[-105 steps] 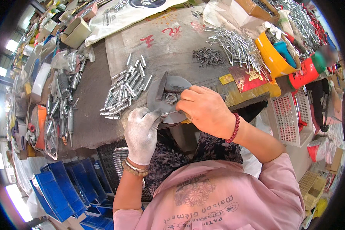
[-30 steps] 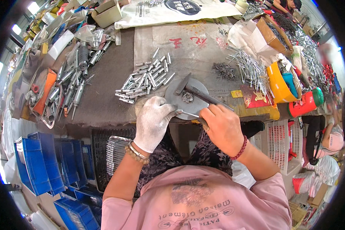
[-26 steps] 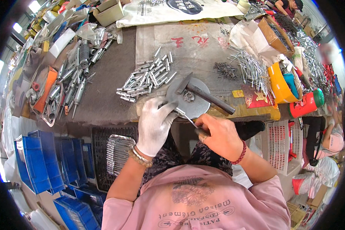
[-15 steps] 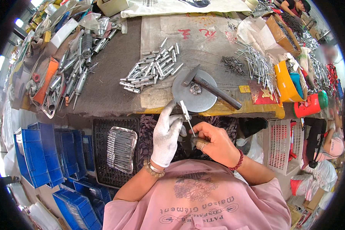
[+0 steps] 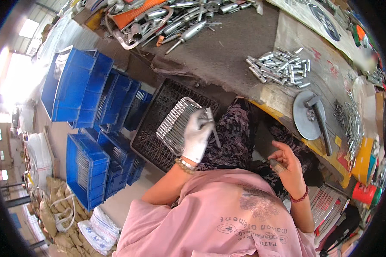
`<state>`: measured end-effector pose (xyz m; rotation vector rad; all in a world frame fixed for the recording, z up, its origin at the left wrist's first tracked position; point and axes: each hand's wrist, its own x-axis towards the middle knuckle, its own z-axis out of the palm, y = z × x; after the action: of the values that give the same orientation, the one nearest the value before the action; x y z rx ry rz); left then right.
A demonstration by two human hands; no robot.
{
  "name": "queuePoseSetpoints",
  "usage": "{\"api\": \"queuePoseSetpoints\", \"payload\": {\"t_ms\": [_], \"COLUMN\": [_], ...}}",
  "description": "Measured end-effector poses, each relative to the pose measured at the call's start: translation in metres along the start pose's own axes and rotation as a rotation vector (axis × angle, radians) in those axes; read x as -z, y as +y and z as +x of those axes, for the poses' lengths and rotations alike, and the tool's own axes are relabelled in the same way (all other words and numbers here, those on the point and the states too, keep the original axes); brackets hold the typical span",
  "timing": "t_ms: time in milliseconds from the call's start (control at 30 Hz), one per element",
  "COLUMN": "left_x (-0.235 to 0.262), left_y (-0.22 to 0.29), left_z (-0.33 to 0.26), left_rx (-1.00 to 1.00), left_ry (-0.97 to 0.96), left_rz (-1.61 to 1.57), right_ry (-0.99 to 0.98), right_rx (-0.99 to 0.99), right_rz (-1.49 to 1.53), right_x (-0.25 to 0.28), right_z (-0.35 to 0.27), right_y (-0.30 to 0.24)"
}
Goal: The person assembles metal fasteners by inserting pins into sleeves and tapping them with a hammer on a round metal plate. The person stacks the assembled fasteners into a tray and later removes a glove.
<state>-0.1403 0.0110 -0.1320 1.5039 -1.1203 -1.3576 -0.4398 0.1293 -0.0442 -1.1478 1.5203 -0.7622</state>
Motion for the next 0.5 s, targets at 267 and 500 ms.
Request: {"api": "queuePoseSetpoints", "payload": {"t_ms": [267, 500], "left_x": [0.139, 0.144], "left_y": [-0.157, -0.163], "left_z": [0.028, 0.052], "left_rx": [0.172, 0.233], "left_ry": [0.499, 0.559], "left_rz": [0.167, 0.448], "right_ry": [-0.088, -0.065], "right_rx": [-0.125, -0.112], "right_rz": [0.018, 0.003], "right_x": [-0.013, -0.015], "right_z": [0.008, 0.014], "right_y": [0.004, 0.001]}}
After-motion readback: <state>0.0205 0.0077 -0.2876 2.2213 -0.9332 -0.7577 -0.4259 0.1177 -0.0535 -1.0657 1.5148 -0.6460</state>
